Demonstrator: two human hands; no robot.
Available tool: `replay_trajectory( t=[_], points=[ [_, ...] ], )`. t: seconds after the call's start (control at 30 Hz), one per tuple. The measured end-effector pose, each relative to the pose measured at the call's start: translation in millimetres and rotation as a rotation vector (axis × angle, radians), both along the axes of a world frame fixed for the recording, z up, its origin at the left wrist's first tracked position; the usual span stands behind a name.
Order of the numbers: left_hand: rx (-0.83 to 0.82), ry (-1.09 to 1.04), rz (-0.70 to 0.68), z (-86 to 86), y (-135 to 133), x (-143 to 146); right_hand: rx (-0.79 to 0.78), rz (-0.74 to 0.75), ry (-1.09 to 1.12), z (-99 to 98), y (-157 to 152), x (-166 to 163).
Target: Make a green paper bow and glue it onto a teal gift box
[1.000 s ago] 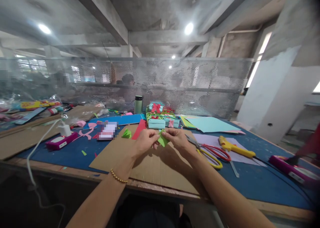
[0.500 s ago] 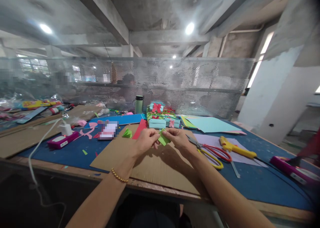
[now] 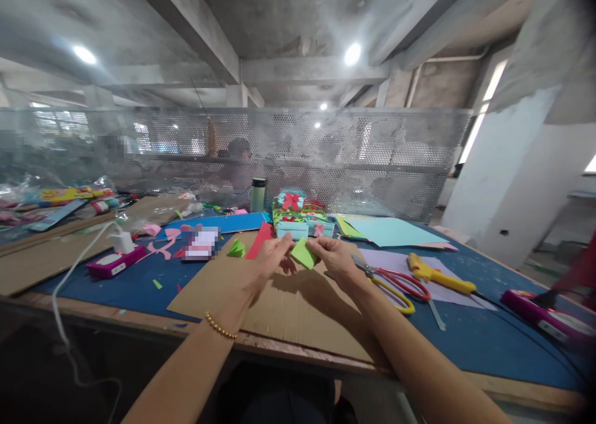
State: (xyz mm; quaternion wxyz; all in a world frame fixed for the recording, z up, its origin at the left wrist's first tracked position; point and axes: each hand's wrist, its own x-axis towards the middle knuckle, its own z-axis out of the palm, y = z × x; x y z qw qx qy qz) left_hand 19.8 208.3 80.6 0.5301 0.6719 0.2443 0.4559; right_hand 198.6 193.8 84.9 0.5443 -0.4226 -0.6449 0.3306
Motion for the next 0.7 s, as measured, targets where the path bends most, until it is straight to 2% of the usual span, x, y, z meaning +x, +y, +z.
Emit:
replay_trajectory(
  t=[0.2, 0.53, 0.7],
  points=[
    [-0.043, -0.029, 0.001, 1.2, 0.9, 0.2, -0.026, 0.036, 0.019, 1.8, -5.1, -3.2],
    [-0.059, -0.066, -0.079, -1.1, 3.0, -2.1, -0.082, 0.037, 0.059, 1.0, -3.5, 0.6],
    [-0.034, -0.029, -0.062, -0.9, 0.9, -1.4, -0.066, 0.056, -0.002, 2.2, -7.9, -2.2]
  ],
)
